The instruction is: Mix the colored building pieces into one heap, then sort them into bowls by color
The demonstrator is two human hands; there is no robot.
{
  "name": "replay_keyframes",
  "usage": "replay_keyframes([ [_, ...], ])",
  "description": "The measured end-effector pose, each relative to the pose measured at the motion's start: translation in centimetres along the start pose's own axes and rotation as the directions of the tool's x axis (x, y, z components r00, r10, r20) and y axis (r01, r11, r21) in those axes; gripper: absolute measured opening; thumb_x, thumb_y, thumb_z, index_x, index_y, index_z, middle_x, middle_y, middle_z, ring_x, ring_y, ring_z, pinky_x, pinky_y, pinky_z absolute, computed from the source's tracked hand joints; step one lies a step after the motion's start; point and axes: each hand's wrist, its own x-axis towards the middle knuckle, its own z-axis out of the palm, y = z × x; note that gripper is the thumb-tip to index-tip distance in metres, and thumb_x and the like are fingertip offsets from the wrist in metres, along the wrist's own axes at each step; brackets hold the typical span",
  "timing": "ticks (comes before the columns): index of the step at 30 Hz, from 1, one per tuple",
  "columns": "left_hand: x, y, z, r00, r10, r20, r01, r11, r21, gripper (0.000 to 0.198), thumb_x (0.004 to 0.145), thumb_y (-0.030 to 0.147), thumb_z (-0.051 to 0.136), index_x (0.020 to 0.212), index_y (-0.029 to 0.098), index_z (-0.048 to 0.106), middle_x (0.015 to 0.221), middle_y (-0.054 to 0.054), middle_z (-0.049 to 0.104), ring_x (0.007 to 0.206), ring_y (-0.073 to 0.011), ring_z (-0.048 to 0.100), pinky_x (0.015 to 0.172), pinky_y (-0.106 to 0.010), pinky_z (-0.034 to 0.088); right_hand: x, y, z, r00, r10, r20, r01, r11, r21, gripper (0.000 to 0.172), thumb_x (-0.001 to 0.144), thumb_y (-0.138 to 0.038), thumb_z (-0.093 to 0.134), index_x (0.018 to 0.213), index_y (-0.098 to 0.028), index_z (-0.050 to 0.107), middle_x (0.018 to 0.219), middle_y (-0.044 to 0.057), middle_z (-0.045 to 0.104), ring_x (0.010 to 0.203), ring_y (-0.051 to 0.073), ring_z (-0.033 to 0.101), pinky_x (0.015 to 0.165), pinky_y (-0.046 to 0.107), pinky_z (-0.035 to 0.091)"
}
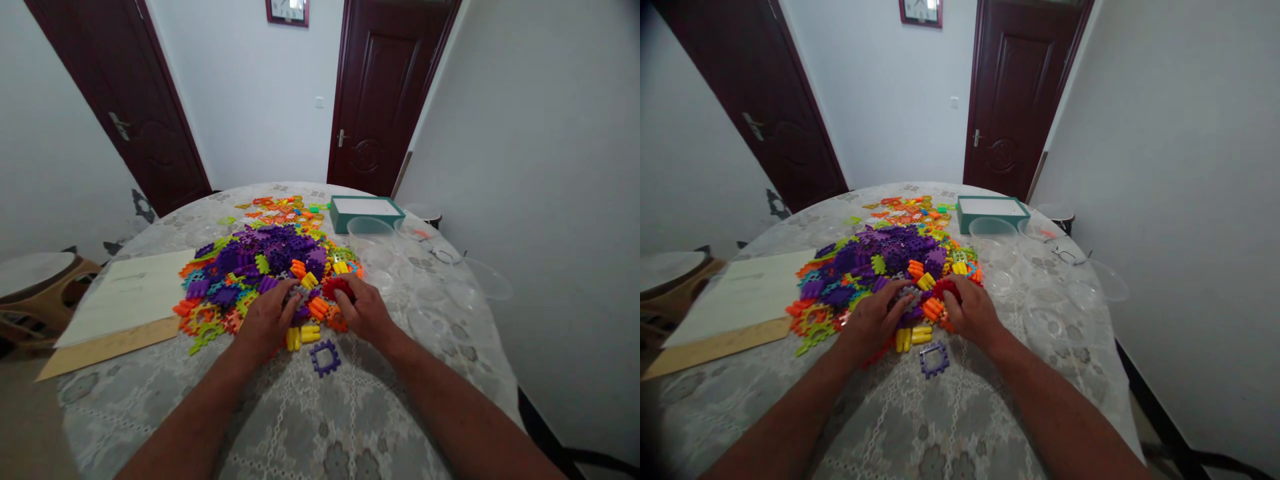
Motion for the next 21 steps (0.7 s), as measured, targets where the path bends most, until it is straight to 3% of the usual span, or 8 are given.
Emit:
replay_keyframes([
  [4, -0.2, -0.6, 0.7, 0.994, 0.100, 0.050, -0.102, 0.995, 0.023, 0.035, 0.103, 0.036, 0.056, 0.133, 0.021, 0.067, 0.122, -0.011, 0.078, 0.110, -0.0266, 0.076, 0.097, -0.040, 0.061, 1.4, -0.2, -2.3, 0.974, -0.085, -0.210, 0.050, 0.985, -0.163, 0.026, 0.100, -0.028, 0.052, 0.120, -0.024, 0.068, 0.113, 0.009, 0.076, 0.102, 0.025, 0.070, 0.095, 0.037, 0.053],
  [8, -0.4, -0.8, 1.0, 0.986, 0.153, 0.060, -0.154, 0.988, 0.022, 0.038, 0.103, 0.034, 0.056, 0.138, 0.022, 0.064, 0.124, -0.012, 0.078, 0.112, -0.0273, 0.076, 0.099, -0.043, 0.061, 2.9, 1.4, -4.9, 0.920, -0.117, -0.375, -0.034, 0.928, -0.371, 0.039, 0.095, -0.016, 0.045, 0.129, -0.019, 0.064, 0.123, 0.014, 0.073, 0.114, 0.027, 0.067, 0.104, 0.041, 0.050],
  [14, -0.4, -0.7, 0.9, 0.989, 0.132, 0.061, -0.131, 0.991, -0.011, 0.031, 0.101, 0.029, 0.060, 0.130, 0.025, 0.068, 0.120, -0.011, 0.079, 0.106, -0.0269, 0.077, 0.096, -0.043, 0.062, 3.0, 4.7, -6.2, 0.953, -0.058, -0.299, -0.167, 0.721, -0.673, 0.042, 0.097, -0.011, 0.045, 0.134, -0.012, 0.063, 0.113, 0.018, 0.071, 0.102, 0.029, 0.066, 0.091, 0.038, 0.051],
  [18, -0.3, -0.6, 0.7, 0.990, 0.132, 0.056, -0.132, 0.991, -0.014, 0.029, 0.102, 0.031, 0.058, 0.128, 0.023, 0.070, 0.120, -0.012, 0.079, 0.109, -0.0269, 0.076, 0.098, -0.043, 0.061, 2.6, 5.2, -5.9, 0.974, 0.078, -0.211, -0.215, 0.591, -0.778, 0.037, 0.098, -0.009, 0.047, 0.130, -0.014, 0.065, 0.105, 0.016, 0.071, 0.091, 0.027, 0.067, 0.078, 0.034, 0.048],
  [21, -0.2, -0.5, 0.7, 0.989, 0.139, 0.052, -0.138, 0.990, -0.023, 0.029, 0.103, 0.032, 0.056, 0.126, 0.022, 0.071, 0.119, -0.011, 0.079, 0.108, -0.0258, 0.076, 0.099, -0.042, 0.060, 2.6, 5.0, -5.8, 0.971, 0.151, -0.186, -0.239, 0.545, -0.804, 0.037, 0.098, -0.009, 0.047, 0.129, -0.016, 0.066, 0.103, 0.016, 0.072, 0.087, 0.027, 0.067, 0.072, 0.034, 0.046],
])
